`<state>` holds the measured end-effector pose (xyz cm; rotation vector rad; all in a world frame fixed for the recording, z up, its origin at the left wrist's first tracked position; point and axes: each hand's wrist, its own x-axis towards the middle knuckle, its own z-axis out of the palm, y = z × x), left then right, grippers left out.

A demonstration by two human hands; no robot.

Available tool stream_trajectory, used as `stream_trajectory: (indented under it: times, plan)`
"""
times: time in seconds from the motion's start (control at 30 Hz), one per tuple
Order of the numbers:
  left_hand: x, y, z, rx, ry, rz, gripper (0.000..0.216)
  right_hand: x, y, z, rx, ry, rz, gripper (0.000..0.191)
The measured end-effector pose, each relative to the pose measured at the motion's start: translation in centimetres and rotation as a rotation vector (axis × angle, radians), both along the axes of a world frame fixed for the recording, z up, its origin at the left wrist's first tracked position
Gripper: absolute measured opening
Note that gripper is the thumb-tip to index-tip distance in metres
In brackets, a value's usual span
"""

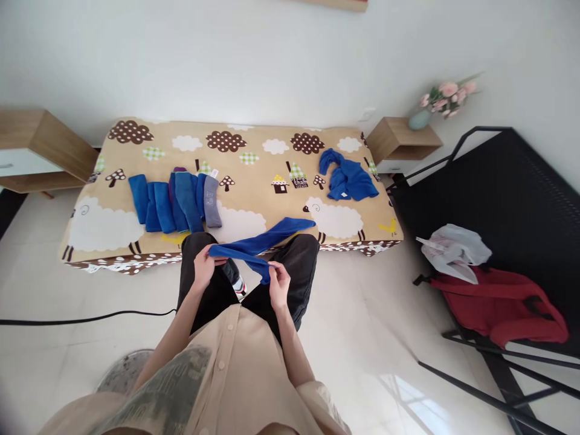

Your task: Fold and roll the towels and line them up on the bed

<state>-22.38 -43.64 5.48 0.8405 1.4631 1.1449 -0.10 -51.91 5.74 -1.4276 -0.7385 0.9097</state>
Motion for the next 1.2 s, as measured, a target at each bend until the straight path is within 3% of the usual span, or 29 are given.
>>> stream_trajectory:
  times: [0.13, 0.23, 0.37, 0.47, 0.57, 0.87, 1.0, 1.1, 1.2]
  plan:
    - [-0.2, 0.1, -0.6, -0.03, -0.169, 0.091, 0.036, -0.6, 2.2, 1.5, 0.062, -0.225, -0.185, 0.038]
    - [-1.2, 0.0, -0.6, -0.036, -0.007, 0.034, 0.036, -1.3, 4.2, 3.3, 0.101, -0.267, -0.177, 0.038]
    - [-2.1, -0.8, 1.4, 0.221, 0.574, -0.148, 0.053, -3.5, 6.2, 5.3, 0.097, -0.225, 0.075, 0.04]
    - [-1.2, -1.7, 3.6, 0.436, 0.62, -0.403, 0.067, -5.7, 6.4, 5.9, 0.096, -0.205, 0.298, 0.038]
    - [0.3, -2.3, 4.9, 0.471, 0.539, -0.529, 0.058, -7.0, 5.8, 5.7, 0.121, -0.203, 0.371, 0.033]
    - [2.0, -3.5, 4.4, 0.419, 0.409, -0.479, 0.029, -3.8, 4.2, 3.4, 0.172, -0.085, 0.437, 0.033]
    - [1.3, -3.7, 5.0, 0.382, 0.407, -0.449, 0.03, -3.0, 4.2, 2.7, 0.203, -0.032, 0.366, 0.027]
    - [0.9, -3.7, 5.9, 0.398, 0.472, -0.528, 0.016, -3.2, 4.1, 2.7, 0.201, -0.057, 0.273, 0.028]
    - [1.2, -3.8, 6.5, 0.487, 0.45, -0.585, 0.008, -3.8, 4.0, 3.4, 0.214, -0.109, 0.29, 0.025]
